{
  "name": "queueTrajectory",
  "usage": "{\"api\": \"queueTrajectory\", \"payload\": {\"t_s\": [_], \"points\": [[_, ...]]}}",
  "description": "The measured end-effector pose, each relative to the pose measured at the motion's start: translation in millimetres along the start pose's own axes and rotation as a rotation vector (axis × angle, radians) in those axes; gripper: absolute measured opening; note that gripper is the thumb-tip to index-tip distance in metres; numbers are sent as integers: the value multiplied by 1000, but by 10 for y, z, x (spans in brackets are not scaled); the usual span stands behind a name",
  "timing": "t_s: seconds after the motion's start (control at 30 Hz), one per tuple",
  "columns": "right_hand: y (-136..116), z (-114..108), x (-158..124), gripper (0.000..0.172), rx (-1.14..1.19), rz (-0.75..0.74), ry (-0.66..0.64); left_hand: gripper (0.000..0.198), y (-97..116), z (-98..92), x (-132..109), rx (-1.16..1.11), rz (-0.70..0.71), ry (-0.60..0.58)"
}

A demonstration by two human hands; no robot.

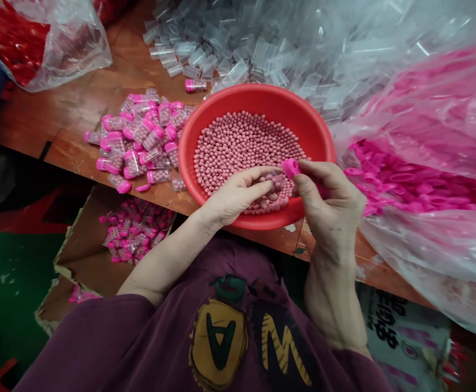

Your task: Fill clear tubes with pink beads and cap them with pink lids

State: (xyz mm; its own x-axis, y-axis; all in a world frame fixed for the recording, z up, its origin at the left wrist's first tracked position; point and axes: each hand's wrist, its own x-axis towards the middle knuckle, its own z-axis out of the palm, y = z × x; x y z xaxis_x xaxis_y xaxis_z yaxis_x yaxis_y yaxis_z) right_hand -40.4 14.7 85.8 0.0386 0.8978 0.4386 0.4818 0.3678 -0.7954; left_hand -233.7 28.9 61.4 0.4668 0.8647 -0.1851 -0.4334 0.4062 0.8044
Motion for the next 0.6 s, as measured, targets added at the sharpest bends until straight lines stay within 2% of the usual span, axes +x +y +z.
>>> {"api": "queueTrajectory", "payload": {"t_s": [0.17,0.27,0.4,0.5,0.6], "points": [[-99,43,-30,18,-49,1,-33,43,15,24,-2,18,-5,26],[-78,84,-75,19,12,75,-16,43,32,54,-18,28,-12,55],[-44,94,-97,20,49,118,-39,38,79,130,-52,51,57,92],[-24,25,-61,20,11,44,-110,35,100,167,-70,102,95,86],[17,-77,-37,15,-37,-69,-164,41,105,176,-82,186,85,90]]}}
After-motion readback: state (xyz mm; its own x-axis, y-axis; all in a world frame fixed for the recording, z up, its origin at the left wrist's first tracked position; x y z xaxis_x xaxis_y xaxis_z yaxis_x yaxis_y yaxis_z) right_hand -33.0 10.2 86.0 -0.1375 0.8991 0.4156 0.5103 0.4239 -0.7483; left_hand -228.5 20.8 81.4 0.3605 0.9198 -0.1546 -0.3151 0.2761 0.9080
